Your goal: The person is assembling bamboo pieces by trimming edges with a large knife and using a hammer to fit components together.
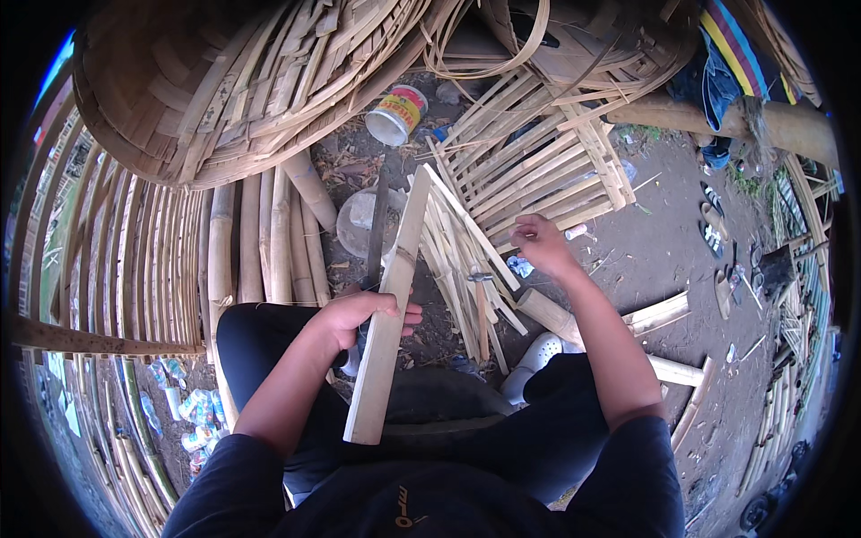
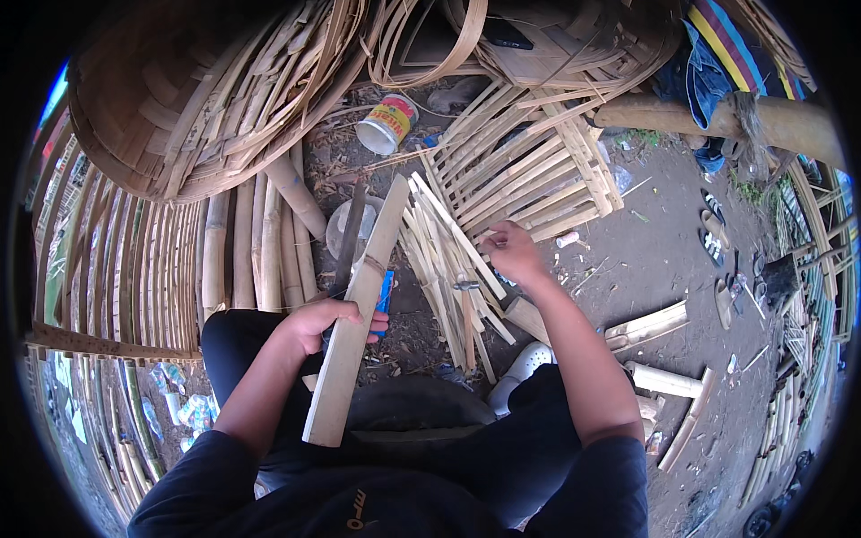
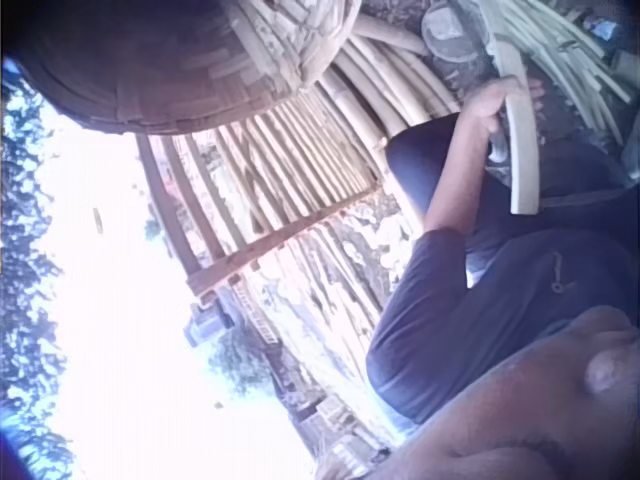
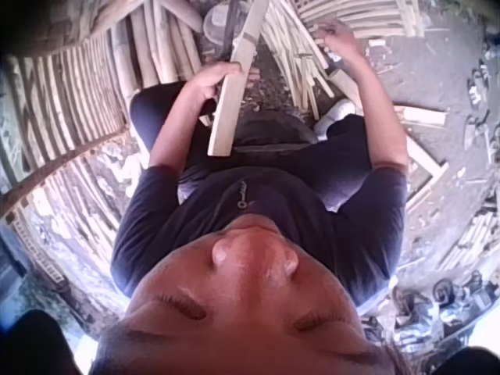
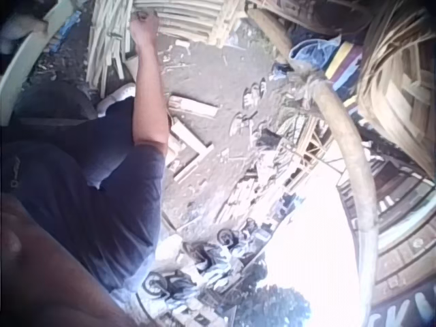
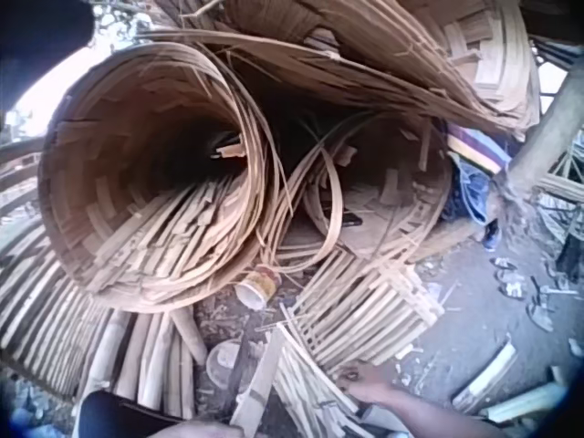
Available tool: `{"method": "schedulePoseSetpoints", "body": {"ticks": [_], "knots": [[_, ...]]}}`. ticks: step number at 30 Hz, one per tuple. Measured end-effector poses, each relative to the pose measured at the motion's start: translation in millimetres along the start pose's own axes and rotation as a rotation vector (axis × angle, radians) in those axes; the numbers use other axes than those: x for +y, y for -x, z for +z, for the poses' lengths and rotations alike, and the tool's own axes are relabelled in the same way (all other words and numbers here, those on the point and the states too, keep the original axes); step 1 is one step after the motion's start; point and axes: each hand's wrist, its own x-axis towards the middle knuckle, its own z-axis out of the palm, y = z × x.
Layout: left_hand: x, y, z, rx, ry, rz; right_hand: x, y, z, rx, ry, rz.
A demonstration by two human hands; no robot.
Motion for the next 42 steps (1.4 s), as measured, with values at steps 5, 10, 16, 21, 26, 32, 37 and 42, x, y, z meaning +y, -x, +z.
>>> {"method": "schedulePoseSetpoints", "body": {"ticks": [5,10,16,21,26,32,37,42], "knots": [[-10.3,-5.0,17.8,-0.035,-0.160,0.042,-22.2,21.4,30.4,-0.339,-0.359,0.173],[-24.9,-6.7,37.1,0.023,-0.505,0.120,-35.2,33.6,35.2,-0.412,-0.596,0.266],[-35.4,-18.1,26.9,0.034,-0.834,0.323,-29.6,32.7,35.6,-0.298,-0.620,0.217],[-30.1,-16.4,25.5,0.045,-1.007,0.368,-30.6,33.2,31.1,-0.270,-0.696,0.203],[-32.9,-16.6,18.8,0.016,-0.897,0.355,-40.1,38.1,27.0,-0.204,-0.683,0.125],[-26.8,-13.8,26.1,0.086,-0.970,0.284,-44.2,43.2,24.3,-0.201,-0.613,0.008],[-28.0,-12.3,26.5,-0.004,-0.585,0.106,-33.2,38.7,27.3,-0.126,-0.567,-0.069],[-24.5,-11.9,25.4,0.052,-0.386,0.094,-20.4,31.3,16.9,-0.048,-0.505,-0.141]]}}
